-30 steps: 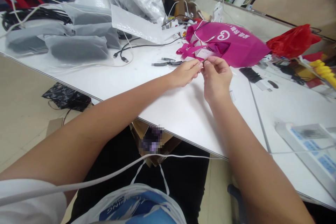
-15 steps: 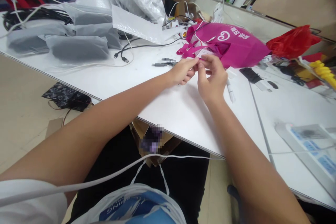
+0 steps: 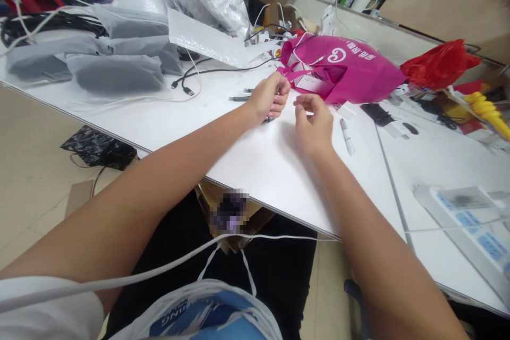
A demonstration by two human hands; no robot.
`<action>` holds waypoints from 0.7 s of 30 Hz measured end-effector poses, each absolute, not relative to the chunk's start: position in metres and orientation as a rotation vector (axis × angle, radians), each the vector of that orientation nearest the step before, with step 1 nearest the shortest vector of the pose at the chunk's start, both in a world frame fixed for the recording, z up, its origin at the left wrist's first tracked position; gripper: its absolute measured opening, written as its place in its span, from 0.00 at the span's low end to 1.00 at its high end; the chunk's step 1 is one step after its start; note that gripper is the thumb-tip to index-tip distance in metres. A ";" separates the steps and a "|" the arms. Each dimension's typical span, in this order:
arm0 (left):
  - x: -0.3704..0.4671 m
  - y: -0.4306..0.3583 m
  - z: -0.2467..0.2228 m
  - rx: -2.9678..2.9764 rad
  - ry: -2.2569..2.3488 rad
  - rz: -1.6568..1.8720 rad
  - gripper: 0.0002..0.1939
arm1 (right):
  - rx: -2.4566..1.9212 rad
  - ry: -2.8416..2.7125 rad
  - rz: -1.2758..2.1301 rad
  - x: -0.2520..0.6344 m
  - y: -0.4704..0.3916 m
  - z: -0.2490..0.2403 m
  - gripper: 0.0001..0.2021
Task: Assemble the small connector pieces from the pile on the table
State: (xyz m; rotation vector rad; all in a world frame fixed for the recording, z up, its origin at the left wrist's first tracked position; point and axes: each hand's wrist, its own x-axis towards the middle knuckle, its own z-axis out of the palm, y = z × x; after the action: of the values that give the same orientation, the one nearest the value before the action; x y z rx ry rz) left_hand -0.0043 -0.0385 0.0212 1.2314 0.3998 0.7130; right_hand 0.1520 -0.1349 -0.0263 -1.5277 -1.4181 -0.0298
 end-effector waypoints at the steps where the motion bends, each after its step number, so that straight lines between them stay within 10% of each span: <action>1: -0.006 -0.035 0.021 1.213 0.410 0.739 0.31 | -1.564 -1.458 -0.026 0.152 -0.134 -0.029 0.11; 21: -0.011 -0.015 0.016 1.319 0.581 0.876 0.27 | -1.623 -1.995 0.056 0.126 -0.137 -0.033 0.13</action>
State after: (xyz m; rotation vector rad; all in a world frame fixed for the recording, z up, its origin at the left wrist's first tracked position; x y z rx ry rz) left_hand -0.0109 -0.0153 0.0162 1.3194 0.5812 0.8756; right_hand 0.1256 -0.1367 -0.0334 -1.6228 -1.9950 0.0562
